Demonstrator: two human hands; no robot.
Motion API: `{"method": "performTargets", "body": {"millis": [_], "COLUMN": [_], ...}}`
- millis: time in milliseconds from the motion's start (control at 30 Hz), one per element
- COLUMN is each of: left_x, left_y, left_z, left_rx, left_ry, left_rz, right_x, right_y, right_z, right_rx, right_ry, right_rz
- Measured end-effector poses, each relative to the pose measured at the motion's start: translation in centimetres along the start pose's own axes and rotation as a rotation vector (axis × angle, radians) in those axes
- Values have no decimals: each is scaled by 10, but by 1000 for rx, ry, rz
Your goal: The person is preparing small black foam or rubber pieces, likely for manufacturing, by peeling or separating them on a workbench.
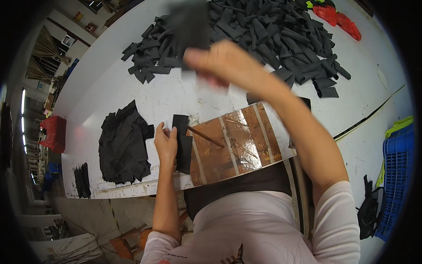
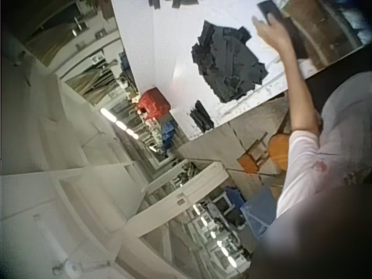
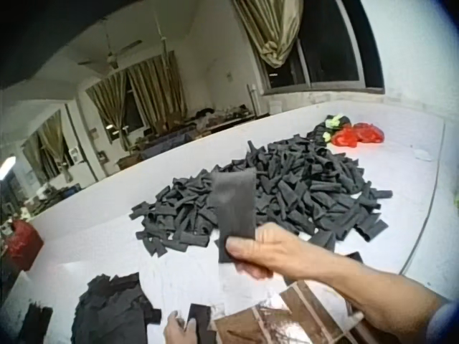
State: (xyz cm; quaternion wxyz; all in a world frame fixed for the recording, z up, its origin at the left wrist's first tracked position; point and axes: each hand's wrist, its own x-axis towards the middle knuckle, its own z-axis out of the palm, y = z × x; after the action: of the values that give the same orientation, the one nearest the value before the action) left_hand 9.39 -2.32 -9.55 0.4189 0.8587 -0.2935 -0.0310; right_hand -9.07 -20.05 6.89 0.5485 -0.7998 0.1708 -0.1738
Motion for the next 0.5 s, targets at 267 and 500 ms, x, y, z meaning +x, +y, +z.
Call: {"method": "performTargets", "body": {"millis": [267, 500], "left_x": [28, -30], "left_y": [-2, 53], "left_z": [-18, -68], "left_rx": [-185, -751], "left_ry": [113, -508], "left_rz": [233, 26], "right_x": [-85, -87], "right_y": [3, 25], "right_z": [70, 130], "right_rx": [-19, -117], "right_ry": [371, 280], "right_rz": [-7, 16]}}
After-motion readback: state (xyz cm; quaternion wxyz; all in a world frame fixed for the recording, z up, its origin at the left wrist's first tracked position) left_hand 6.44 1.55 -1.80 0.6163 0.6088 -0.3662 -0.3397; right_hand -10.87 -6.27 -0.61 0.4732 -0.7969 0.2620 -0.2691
